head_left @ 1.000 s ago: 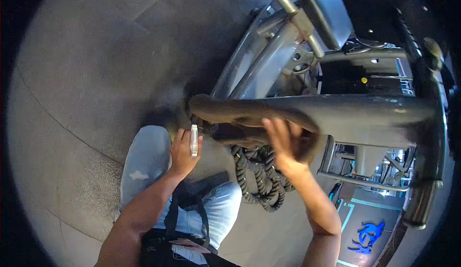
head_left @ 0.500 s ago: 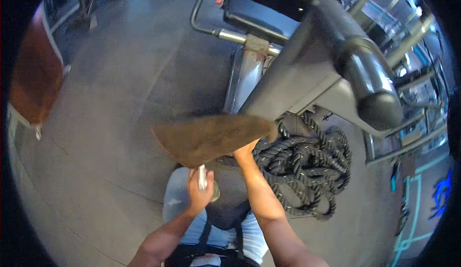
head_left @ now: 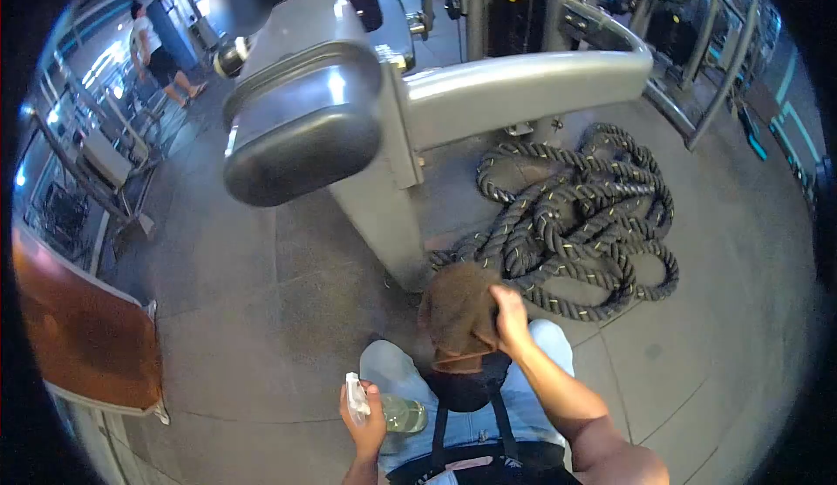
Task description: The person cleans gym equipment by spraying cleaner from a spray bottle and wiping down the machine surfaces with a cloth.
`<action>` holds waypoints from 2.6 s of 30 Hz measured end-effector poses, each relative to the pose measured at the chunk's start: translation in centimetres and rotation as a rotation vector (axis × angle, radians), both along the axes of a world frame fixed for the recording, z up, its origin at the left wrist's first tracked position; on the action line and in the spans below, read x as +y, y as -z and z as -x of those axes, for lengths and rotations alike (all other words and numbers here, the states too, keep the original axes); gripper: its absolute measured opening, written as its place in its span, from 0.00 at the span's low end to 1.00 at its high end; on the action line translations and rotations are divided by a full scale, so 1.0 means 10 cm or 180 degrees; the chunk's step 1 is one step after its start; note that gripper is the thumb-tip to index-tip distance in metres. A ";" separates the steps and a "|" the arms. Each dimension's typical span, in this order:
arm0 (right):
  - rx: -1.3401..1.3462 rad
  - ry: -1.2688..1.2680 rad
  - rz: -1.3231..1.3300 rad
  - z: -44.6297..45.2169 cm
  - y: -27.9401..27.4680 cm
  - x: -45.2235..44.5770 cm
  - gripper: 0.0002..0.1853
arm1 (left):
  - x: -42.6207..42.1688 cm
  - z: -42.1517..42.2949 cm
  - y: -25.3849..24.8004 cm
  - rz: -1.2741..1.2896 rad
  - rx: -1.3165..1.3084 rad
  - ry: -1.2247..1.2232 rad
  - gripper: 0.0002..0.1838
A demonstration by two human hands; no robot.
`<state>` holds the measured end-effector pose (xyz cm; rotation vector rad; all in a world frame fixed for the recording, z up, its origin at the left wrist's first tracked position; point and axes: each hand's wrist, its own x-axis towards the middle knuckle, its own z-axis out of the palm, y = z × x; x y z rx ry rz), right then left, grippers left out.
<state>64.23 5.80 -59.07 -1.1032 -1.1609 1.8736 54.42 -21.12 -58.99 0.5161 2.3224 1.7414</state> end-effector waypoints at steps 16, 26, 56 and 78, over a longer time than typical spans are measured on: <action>-0.0142 0.2295 -0.4730 1.78 -1.84 0.95 0.35 | 0.17 -0.08 -0.02 -0.0068 -0.0278 0.0067 0.10; -0.0643 0.2959 -0.4156 1.50 -2.10 1.28 0.26 | 0.09 0.05 0.08 0.0039 0.0024 0.0124 0.12; -0.0878 0.3132 -0.3375 0.33 -2.25 3.00 0.29 | 1.38 0.03 -0.72 0.0245 0.0778 0.1023 0.10; 0.1350 0.1263 0.0620 -2.09 -0.21 1.28 0.19 | 3.42 -0.56 -1.98 -0.0088 0.2571 0.2073 0.11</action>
